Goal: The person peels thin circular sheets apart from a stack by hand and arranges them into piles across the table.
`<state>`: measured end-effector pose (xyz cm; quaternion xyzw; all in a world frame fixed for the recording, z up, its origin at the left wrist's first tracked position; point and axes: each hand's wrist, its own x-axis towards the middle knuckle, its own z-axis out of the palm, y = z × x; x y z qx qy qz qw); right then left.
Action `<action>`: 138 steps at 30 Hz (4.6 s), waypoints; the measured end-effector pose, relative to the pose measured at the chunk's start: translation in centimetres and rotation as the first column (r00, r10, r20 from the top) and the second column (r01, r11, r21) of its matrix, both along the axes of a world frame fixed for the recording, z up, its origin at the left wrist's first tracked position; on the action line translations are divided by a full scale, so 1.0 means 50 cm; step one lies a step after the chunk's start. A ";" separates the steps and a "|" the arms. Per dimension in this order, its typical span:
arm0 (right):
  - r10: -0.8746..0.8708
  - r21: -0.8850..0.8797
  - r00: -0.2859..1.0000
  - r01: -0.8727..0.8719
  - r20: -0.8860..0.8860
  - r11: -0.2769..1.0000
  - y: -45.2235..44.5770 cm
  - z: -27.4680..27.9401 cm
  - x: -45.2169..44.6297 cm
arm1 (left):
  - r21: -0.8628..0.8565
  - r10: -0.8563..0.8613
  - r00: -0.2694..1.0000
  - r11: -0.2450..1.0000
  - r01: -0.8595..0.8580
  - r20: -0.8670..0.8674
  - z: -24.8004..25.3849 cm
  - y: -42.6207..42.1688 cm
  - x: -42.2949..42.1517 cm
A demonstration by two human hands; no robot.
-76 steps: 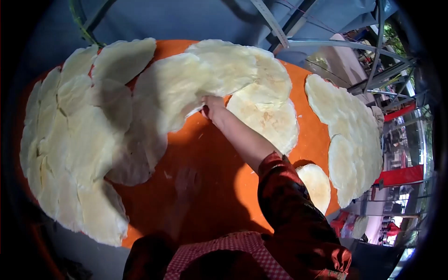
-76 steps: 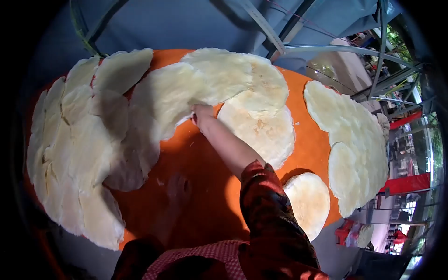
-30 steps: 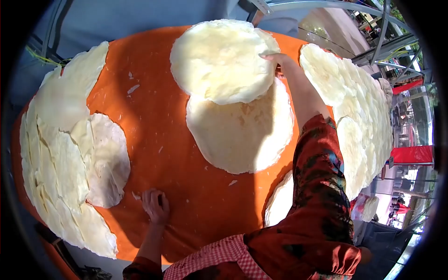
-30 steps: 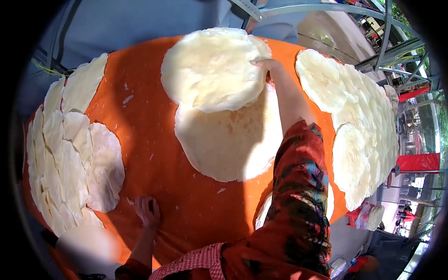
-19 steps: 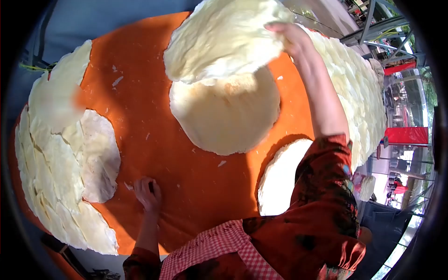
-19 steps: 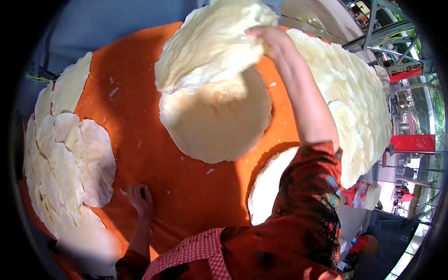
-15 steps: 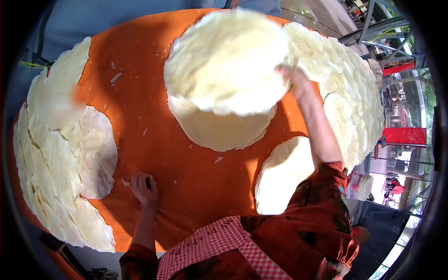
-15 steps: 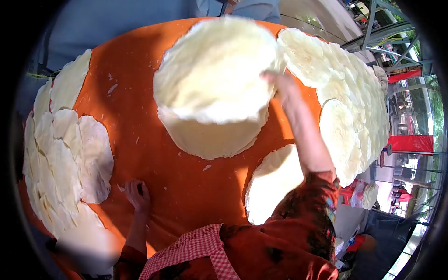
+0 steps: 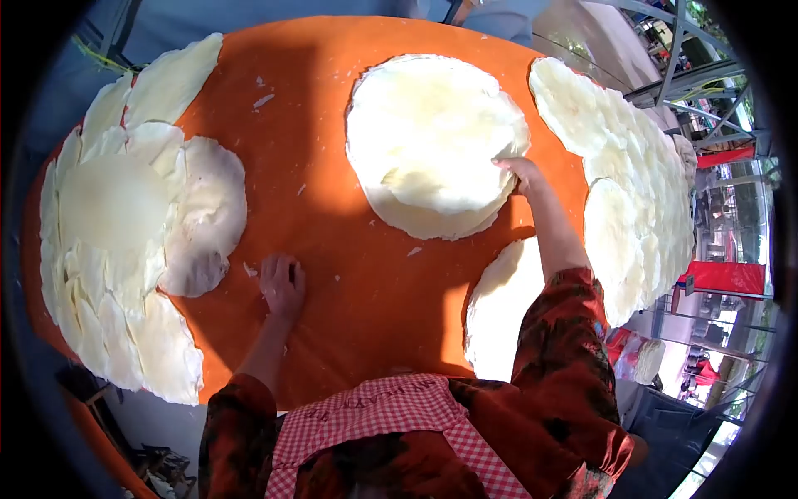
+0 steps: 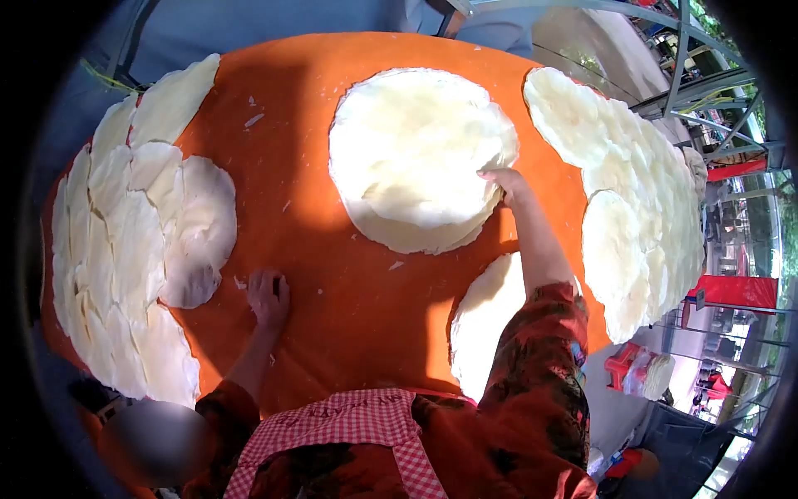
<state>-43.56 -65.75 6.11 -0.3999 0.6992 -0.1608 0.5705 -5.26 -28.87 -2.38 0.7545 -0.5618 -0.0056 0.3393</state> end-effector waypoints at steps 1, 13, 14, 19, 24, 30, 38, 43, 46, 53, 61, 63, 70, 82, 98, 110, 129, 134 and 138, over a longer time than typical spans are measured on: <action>0.044 0.004 0.996 -0.045 0.074 0.999 -0.011 -0.016 -0.004 | -0.014 -0.001 1.000 1.000 0.001 0.005 -0.009 -0.002 0.003; -0.208 -0.234 0.821 0.379 0.532 0.895 0.461 0.282 0.280 | -0.170 -0.187 0.612 0.982 0.087 -0.768 0.014 0.075 0.048; -0.244 -0.214 0.765 0.445 0.596 0.870 0.557 0.238 0.285 | -0.115 -0.127 0.220 0.991 0.067 -0.967 0.017 0.102 0.056; -0.389 0.300 0.699 0.254 0.600 0.919 0.997 0.008 0.400 | -0.306 -0.207 -0.674 0.951 0.030 -0.709 0.121 0.335 0.119; -0.004 0.506 0.934 -0.190 0.357 0.842 1.038 0.062 0.395 | -0.125 0.011 -0.552 0.970 0.208 -0.834 0.075 0.386 0.146; 0.553 -0.265 0.817 -0.504 0.161 0.822 0.787 0.198 0.658 | -0.120 -0.062 -0.285 0.975 0.189 -0.957 0.033 0.375 0.141; 0.663 -0.292 0.441 -0.897 -0.605 0.331 0.323 -0.203 1.040 | 0.066 0.082 -0.276 0.995 0.069 -0.958 0.016 0.367 0.140; 0.667 -0.374 0.610 -0.553 0.427 0.745 0.430 0.033 1.102 | 0.082 0.104 -0.315 0.993 0.081 -0.943 0.045 0.383 0.138; 0.574 -0.341 0.790 -0.489 0.217 0.803 0.448 0.261 1.103 | 0.087 0.117 -0.306 0.990 0.108 -0.945 0.019 0.380 0.139; 0.145 -0.217 0.847 -0.035 0.512 0.976 0.579 0.380 0.661 | 0.037 0.067 -0.349 0.995 0.092 -0.935 0.045 0.392 0.133; -0.017 -0.132 0.993 0.001 -0.119 0.991 0.768 -0.123 0.157 | -0.091 -0.090 0.028 0.995 -0.043 -0.996 0.000 0.436 0.125; -0.040 -0.522 0.892 -0.227 -0.451 0.822 0.850 -0.088 0.196 | -0.116 -0.084 0.266 0.988 -0.105 -0.960 0.020 0.477 0.120; 0.434 -0.758 0.875 -0.428 -0.212 0.492 0.963 0.039 0.396 | -0.177 -0.162 0.544 0.984 0.025 -0.823 0.107 0.412 0.083; 0.598 -0.525 0.783 -0.587 -0.174 0.616 0.829 0.048 0.602 | 0.136 0.153 0.725 0.987 -0.081 -0.672 0.013 0.206 0.149; 0.168 -0.353 0.327 -0.921 -0.930 -0.165 0.583 0.510 0.596 | -0.156 -0.092 -0.272 0.962 0.224 -0.958 0.155 0.365 0.075; 0.487 0.253 -0.252 -0.965 -0.836 -0.064 0.924 0.086 0.323 | -0.251 -0.030 -0.740 0.949 0.190 -0.672 0.140 0.342 0.044; 0.081 -0.519 0.518 -0.855 -0.852 0.007 0.821 0.295 0.462 | -0.035 -0.010 0.139 0.984 -0.174 -0.990 0.098 0.411 0.034; 0.267 -0.466 0.445 -0.885 -0.855 -0.015 0.926 -0.023 0.446 | 0.084 0.115 0.263 0.988 -0.126 -0.958 0.117 0.393 0.035; 0.394 -0.590 0.544 -0.808 -0.741 0.007 0.925 -0.038 0.436 | 0.160 0.166 0.156 0.986 -0.051 -0.974 0.130 0.387 0.058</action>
